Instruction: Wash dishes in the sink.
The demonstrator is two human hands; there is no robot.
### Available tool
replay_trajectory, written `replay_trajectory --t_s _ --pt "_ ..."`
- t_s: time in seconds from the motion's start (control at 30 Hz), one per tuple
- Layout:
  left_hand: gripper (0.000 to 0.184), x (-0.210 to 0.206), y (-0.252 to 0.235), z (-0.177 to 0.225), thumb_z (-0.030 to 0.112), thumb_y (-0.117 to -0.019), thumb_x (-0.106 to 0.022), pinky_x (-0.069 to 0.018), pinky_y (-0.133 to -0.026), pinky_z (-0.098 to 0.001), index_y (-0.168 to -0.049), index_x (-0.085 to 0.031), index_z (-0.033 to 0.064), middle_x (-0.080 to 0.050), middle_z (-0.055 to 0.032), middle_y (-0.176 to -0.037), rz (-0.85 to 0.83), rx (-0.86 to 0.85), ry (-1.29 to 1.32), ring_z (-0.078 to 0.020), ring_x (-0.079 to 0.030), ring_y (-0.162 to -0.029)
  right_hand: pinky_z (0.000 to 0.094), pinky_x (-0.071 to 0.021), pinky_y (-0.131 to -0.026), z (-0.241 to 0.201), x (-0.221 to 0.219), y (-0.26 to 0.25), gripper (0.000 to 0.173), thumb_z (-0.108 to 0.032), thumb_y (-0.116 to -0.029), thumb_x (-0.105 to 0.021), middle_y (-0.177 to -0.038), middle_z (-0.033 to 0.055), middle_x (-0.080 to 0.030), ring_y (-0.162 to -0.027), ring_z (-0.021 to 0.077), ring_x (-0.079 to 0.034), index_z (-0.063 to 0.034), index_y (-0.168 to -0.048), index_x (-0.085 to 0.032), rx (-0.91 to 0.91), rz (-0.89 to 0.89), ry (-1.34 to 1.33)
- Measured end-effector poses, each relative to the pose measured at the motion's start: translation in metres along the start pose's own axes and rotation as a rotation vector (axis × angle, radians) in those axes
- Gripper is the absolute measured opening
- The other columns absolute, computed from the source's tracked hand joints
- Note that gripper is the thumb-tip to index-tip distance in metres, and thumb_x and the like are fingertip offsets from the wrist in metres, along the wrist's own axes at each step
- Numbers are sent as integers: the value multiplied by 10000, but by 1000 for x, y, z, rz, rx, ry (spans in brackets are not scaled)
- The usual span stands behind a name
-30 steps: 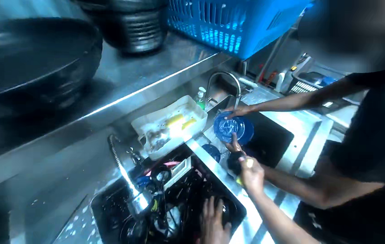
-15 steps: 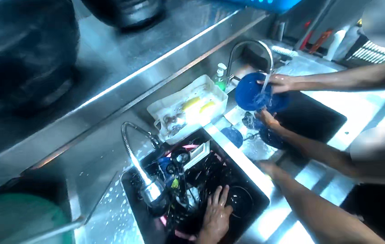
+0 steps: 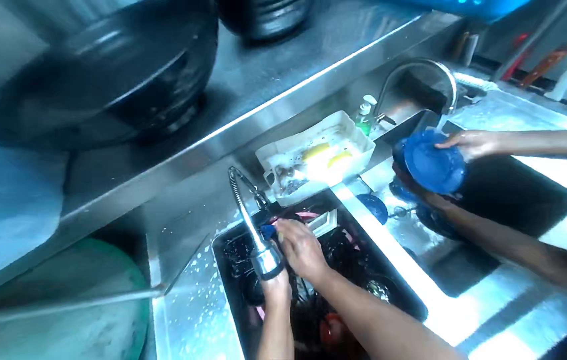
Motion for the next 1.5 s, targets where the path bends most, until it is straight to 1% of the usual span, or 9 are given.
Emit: replay_trajectory --t_s 0.17,0.3,0.4,0.63,0.8,1.0,1.17,1.33,1.5 --pt "312 32 -21 -5 248 -1080 -493 -618 -733 -460 -1155 -639 -17 -709 -166 -941 106 361 411 -253 -712 -830 487 -564 -954 32 -30 -9 406 -339 -1017 -629 -1235 148 -686 -1126 269 -674 -96 -1342 -611 -737 -150 -943" --pt "370 14 -14 -28 334 -1076 -501 -569 -788 -481 -1363 -563 109 -675 -145 -1151 54 529 301 -270 -666 -989 462 -537 -797 29 -14 0 277 -284 -981 -698 -950 146 -689 -885 254 -656 -15 -1047 -704 -801 270 -651" --pt "336 -6 15 -35 314 -1062 -553 -581 -635 -428 -1274 -606 59 -685 -155 -988 -41 582 214 -256 -674 -796 427 -580 -759 13 -15 10 306 -322 -1022 -624 -853 107 -706 -795 207 -689 -30 -983 -711 -687 112 -537" --pt "403 15 2 -23 402 -1103 -353 -561 -634 -453 -1192 -597 93 -671 -137 -938 -45 673 303 -258 -666 -793 587 -324 -1158 -11 -16 20 330 -286 -1018 -517 -1304 154 -660 -1346 320 -517 -76 -1183 -711 41 -798 343" --pt "429 14 -8 -17 432 -1102 -324 -551 -597 -457 -1153 -602 109 -662 -127 -912 -48 628 347 -256 -658 -758 674 -179 -1205 -33 -13 16 519 -42 -1026 -429 -1634 77 -388 -1554 335 -238 -101 -1541 -430 301 -752 910" --pt "301 10 -22 -17 271 -1074 -519 -592 -730 -417 -1205 -615 18 -690 -147 -954 -190 433 223 -226 -685 -826 732 -283 -1099 -43 -14 26 358 -173 -956 -582 -1424 206 -570 -1439 443 -369 -1 -1265 -641 -86 -823 571" --pt "430 15 -10 -21 361 -1110 -275 -585 -729 -443 -1197 -575 65 -677 -124 -964 -81 513 357 -229 -679 -851 675 -401 -1033 -45 3 30 350 -252 -1027 -513 -1279 238 -629 -1237 395 -574 -5 -1228 -658 -326 -812 65" --pt "402 11 0 -13 406 -1094 -382 -587 -673 -427 -1124 -609 75 -676 -117 -902 -100 557 322 -226 -680 -789 716 -217 -1161 -36 -11 34 385 -98 -982 -541 -1455 150 -570 -1452 435 -361 -42 -1358 -607 76 -776 706" --pt "597 11 -1 -11 547 -1072 -190 -585 -712 -442 -1127 -599 116 -679 -89 -923 -131 556 520 -208 -680 -838 730 -60 -1199 -56 -11 30 430 -211 -960 -552 -1558 89 -481 -1527 334 -280 -110 -1373 -608 52 -660 398"
Point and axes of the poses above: each hand's wrist, its own y-axis away from the middle knuckle, its own x-axis out of the back of the hand, z = x × y, the point moved 5 cm from there along -y, towards the middle knuckle
